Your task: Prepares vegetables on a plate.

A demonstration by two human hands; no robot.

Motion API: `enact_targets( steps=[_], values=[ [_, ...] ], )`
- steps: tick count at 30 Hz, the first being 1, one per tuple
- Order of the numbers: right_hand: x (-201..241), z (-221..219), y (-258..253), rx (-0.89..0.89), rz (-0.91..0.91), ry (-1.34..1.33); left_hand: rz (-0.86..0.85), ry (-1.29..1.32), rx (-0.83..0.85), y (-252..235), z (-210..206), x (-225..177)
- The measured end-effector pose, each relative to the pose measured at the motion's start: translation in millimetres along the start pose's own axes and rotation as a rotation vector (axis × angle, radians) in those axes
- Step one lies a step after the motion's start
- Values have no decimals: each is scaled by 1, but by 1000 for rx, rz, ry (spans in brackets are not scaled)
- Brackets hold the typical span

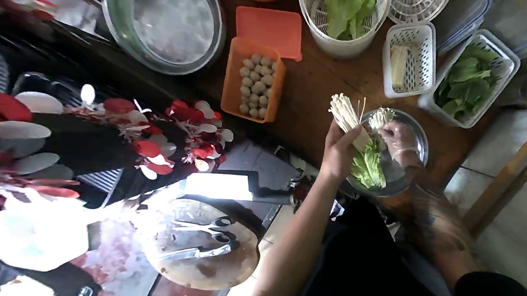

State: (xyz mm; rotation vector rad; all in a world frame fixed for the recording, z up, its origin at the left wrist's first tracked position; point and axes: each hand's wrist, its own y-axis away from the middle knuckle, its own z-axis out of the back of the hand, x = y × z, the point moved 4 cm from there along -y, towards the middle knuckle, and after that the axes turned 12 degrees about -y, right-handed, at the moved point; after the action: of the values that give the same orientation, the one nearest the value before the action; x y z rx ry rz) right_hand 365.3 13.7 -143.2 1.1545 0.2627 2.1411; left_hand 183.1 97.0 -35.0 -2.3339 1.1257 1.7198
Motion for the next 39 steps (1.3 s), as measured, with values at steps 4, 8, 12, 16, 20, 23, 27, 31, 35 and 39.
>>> enact_targets(
  steps=[4,8,12,16,20,23,27,31,35,39],
  values=[
    [-11,21,10,-260,-36,-311,10,-49,97,-9,-12,-41],
    [-32,21,12,-160,-110,-449,102,-89,128,-39,-25,-45],
    [-29,8,16,-4,-138,-515,164,-141,179,-78,-44,-31],
    [-48,9,29,-60,3,-570,186,-263,150,-119,-63,-13],
    [-42,40,34,-100,-89,-603,172,-322,173,-153,-85,1],
    [-43,55,33,-137,-104,-611,176,-317,186,-168,-98,7],
    [-35,62,23,-210,-65,-765,180,-300,236,-167,-99,15],
    [-12,68,5,-172,-23,-826,209,-320,297,-143,-86,37],
    [58,99,20,-71,-354,-672,147,-495,303,-109,-74,53],
    [2,64,-6,-180,103,-576,131,-582,171,-88,-56,68]
  ],
)
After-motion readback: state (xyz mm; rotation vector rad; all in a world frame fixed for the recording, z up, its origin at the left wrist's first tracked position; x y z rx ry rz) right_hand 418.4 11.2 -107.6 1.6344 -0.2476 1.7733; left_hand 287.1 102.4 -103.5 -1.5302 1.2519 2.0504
